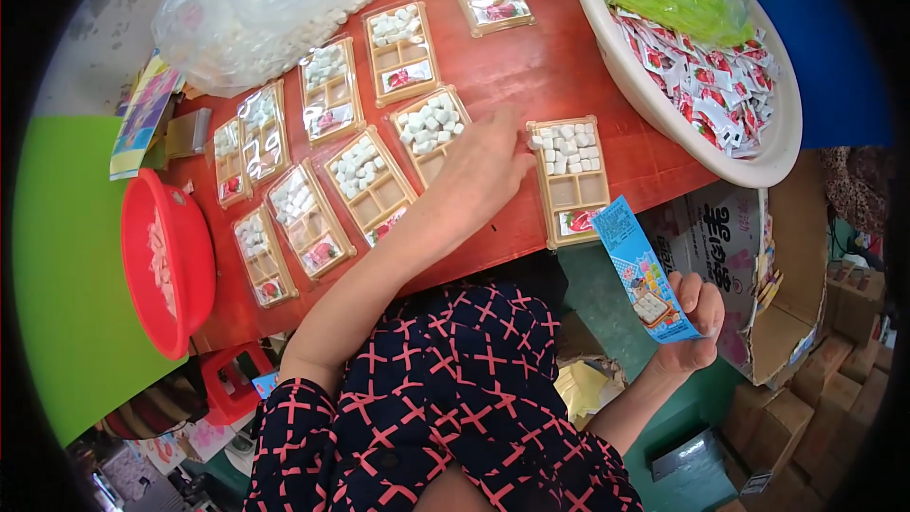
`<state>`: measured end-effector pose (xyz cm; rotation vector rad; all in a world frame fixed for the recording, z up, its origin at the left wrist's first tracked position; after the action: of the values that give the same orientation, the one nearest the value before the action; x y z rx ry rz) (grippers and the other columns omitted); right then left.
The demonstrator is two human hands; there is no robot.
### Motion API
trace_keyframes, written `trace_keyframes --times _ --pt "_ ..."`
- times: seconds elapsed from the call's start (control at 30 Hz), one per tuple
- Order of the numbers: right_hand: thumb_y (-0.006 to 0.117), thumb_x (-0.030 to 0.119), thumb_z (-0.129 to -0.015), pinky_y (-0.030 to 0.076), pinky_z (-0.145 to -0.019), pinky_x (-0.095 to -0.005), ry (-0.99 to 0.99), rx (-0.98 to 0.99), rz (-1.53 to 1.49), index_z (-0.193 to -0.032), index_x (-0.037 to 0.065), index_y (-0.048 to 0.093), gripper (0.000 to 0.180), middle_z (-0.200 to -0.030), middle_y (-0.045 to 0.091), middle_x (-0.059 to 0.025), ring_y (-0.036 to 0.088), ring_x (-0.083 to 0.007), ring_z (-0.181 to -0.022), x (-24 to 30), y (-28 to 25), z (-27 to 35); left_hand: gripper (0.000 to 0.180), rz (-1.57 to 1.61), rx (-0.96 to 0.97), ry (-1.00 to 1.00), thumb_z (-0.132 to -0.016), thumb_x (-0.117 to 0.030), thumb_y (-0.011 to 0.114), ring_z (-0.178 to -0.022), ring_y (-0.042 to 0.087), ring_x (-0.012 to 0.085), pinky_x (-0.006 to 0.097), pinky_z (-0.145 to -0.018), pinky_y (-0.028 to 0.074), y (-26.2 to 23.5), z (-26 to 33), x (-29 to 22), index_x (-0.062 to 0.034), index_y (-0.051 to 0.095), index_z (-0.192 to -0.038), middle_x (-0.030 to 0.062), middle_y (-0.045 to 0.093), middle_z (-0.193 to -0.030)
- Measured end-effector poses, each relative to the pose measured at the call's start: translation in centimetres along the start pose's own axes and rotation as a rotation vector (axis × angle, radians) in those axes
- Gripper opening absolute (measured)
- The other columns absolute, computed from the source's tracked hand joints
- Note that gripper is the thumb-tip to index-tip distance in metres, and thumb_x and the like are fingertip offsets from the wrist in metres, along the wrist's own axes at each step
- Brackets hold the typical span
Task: Packaging small blocks into plastic trays and wrapping them with printed paper sleeves.
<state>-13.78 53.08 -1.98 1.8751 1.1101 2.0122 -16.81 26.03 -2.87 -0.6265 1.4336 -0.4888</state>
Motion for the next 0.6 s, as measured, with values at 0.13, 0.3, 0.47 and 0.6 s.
trace_keyframes --times 0.13,0.3,0.47,0.6 --pt "0.077 0.033 -0.066 0.036 -0.075 -0.0319 0.055 0.012 -0.059 -0.065 0.020 0.036 0.044 -0.082 0.044 0.0010 0.039 -0.0154 -0.076 -0.9 -1.2 0.1 0.041 -0.084 -0.070 0.100 -0.077 -0.002 0.059 -0.077 0.061 0.0266 0.035 -0.060 0.051 1.1 -1.3 0.0 0.0038 0.042 -0.114 0.0206 0.059 -0.094" --pt "0.082 0.026 -0.062 0.036 -0.089 -0.0376 0.057 0.054 -0.435 -0.064 0.019 0.038 0.044 -0.081 0.045 0.0037 0.046 -0.0167 -0.085 -3.4 -2.6 -1.3 0.045 0.090 -0.055 -0.076 -0.076 -0.001 0.061 -0.073 0.059 0.0207 0.030 -0.063 0.049 1.8 -1.9 1.2 0.0028 0.042 -0.116 0.0133 0.057 -0.082" --pt "0.083 0.022 -0.059 0.034 -0.097 -0.0432 0.104 0.133 -0.638 -0.062 0.018 0.039 0.045 -0.083 0.046 0.0041 0.050 -0.0187 -0.093 -5.5 -2.5 -3.1 0.048 0.163 -0.041 -0.175 -0.075 -0.003 0.064 -0.072 0.057 0.0156 0.027 -0.065 0.047 2.1 -2.6 1.0 0.0034 0.042 -0.117 0.0096 0.055 -0.082" --pt "0.082 0.022 -0.060 0.036 -0.095 -0.0444 0.114 0.121 -0.666 -0.064 0.016 0.038 0.044 -0.083 0.046 0.0027 0.050 -0.0198 -0.095 -6.0 -3.0 -4.2 0.050 0.249 -0.066 -0.235 -0.074 -0.004 0.065 -0.070 0.055 0.0129 0.026 -0.064 0.047 2.0 -2.7 0.8 0.0044 0.042 -0.117 0.0094 0.054 -0.087"
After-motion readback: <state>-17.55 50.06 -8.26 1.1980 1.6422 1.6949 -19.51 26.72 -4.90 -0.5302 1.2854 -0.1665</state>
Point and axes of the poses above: each hand's wrist, its own z-axis away from the middle knuckle, its own y-axis out of the palm, x = y × z, the point moved 5 cm from there along -z, towards the middle knuckle
